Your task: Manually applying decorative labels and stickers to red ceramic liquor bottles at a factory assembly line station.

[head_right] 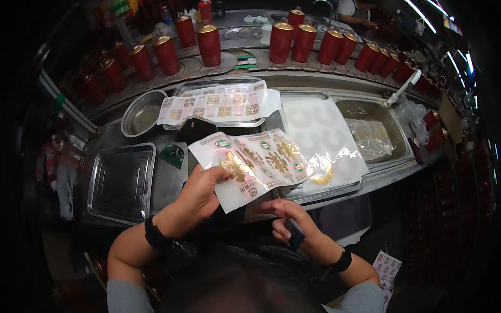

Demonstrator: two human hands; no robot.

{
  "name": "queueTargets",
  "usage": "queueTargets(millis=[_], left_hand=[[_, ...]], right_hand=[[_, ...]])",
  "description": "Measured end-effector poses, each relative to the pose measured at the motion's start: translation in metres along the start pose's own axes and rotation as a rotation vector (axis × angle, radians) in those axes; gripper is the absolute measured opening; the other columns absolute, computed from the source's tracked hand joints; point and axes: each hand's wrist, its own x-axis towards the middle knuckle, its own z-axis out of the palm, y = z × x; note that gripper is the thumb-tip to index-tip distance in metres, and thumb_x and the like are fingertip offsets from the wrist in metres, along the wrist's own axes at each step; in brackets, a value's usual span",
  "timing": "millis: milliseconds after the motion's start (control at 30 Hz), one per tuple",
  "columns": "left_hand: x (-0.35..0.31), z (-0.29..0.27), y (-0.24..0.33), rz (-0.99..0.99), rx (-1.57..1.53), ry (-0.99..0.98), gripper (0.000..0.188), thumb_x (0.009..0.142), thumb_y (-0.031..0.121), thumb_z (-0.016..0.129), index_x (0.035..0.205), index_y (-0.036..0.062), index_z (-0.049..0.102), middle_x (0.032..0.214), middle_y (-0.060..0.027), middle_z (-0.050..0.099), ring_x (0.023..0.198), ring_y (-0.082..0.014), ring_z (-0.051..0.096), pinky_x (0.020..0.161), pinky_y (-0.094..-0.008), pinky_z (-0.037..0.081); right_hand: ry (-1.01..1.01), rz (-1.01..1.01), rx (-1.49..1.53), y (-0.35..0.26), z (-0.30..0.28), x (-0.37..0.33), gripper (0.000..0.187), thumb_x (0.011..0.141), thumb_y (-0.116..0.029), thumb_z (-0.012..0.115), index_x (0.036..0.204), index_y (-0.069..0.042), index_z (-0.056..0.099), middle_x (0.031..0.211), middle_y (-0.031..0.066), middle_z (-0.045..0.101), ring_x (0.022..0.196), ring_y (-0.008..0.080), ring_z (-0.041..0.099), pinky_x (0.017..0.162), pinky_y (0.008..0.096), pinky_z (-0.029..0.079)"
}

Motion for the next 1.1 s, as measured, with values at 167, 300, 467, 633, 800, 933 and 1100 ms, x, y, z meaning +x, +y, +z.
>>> queueTargets(millis=[167, 300, 467, 633, 800, 933, 1100], left_hand=[[-0.029, -0.015, 0.062, 0.097, 0.107, -0.148, 0.043, 0.083, -0.004, 0.051, 0.126, -0.0038, 0.051, 0.112, -0.0111, 0.062, 0.097, -0.0201, 0.064, 0.088, -0.0329, 0.053], [-0.055, -0.050, 0.113, 0.002, 0.291, -0.157, 0.043, 0.082, 0.000, 0.055, 0.126, -0.0020, 0.052, 0.108, -0.0082, 0.062, 0.095, -0.0153, 0.063, 0.086, -0.0311, 0.052], [-0.083, -0.117, 0.168, 0.054, 0.390, -0.118, 0.060, 0.079, -0.001, 0.065, 0.136, 0.0012, 0.044, 0.111, -0.0081, 0.062, 0.096, -0.0159, 0.063, 0.087, -0.0318, 0.053], [-0.120, -0.221, 0.233, 0.021, 0.538, 0.075, 0.072, 0.073, -0.006, 0.066, 0.140, 0.0034, 0.040, 0.118, -0.0116, 0.061, 0.103, -0.0200, 0.065, 0.091, -0.0363, 0.055], [-0.132, -0.320, 0.265, 0.053, 0.545, 0.248, 0.069, 0.070, -0.007, 0.066, 0.135, 0.0026, 0.045, 0.112, -0.0125, 0.064, 0.097, -0.0231, 0.067, 0.085, -0.0385, 0.057], [-0.132, -0.386, 0.285, 0.039, 0.744, 0.379, 0.066, 0.066, -0.002, 0.066, 0.130, 0.0010, 0.049, 0.108, -0.0128, 0.065, 0.093, -0.0238, 0.067, 0.081, -0.0398, 0.058], [-0.113, -0.461, 0.273, 0.071, 1.184, 0.676, 0.063, 0.066, 0.000, 0.067, 0.127, -0.0048, 0.050, 0.111, -0.0194, 0.065, 0.098, -0.0306, 0.067, 0.086, -0.0388, 0.054]], right_hand=[[0.122, -0.169, 0.479, 0.002, -0.005, 0.024, 0.029, 0.103, -0.037, 0.044, 0.112, -0.013, 0.059, 0.107, 0.0116, 0.068, 0.041, 0.0152, 0.044, 0.043, 0.0294, 0.035], [0.301, -0.145, 0.423, -0.003, 0.000, 0.042, 0.009, 0.093, -0.013, 0.058, 0.097, -0.006, 0.056, 0.070, 0.0057, 0.059, 0.038, 0.0156, 0.045, 0.041, 0.0313, 0.035], [0.154, -0.185, 0.053, -0.018, 0.081, 0.066, 0.016, 0.087, -0.005, 0.060, 0.102, -0.004, 0.056, 0.070, 0.0040, 0.058, 0.038, 0.0134, 0.046, 0.040, 0.0272, 0.038], [-0.042, -0.103, -0.217, -0.009, 0.165, 0.121, 0.039, 0.084, -0.003, 0.063, 0.123, -0.002, 0.055, 0.086, 0.0038, 0.066, 0.049, 0.0091, 0.055, 0.044, 0.0232, 0.043], [-0.122, -0.213, -0.223, 0.049, 0.232, 0.205, 0.044, 0.081, 0.006, 0.060, 0.124, 0.006, 0.058, 0.111, 0.0097, 0.070, 0.096, 0.0138, 0.065, 0.086, 0.0252, 0.051], [-0.127, -0.137, -0.225, 0.091, 0.267, 0.251, 0.043, 0.079, 0.006, 0.061, 0.122, 0.007, 0.060, 0.110, 0.0118, 0.070, 0.097, 0.0161, 0.066, 0.088, 0.0256, 0.051], [-0.088, 0.055, -0.487, 0.120, 0.256, 0.263, 0.056, 0.085, 0.001, 0.063, 0.138, 0.007, 0.048, 0.114, 0.0117, 0.068, 0.101, 0.0160, 0.063, 0.092, 0.0252, 0.047]])
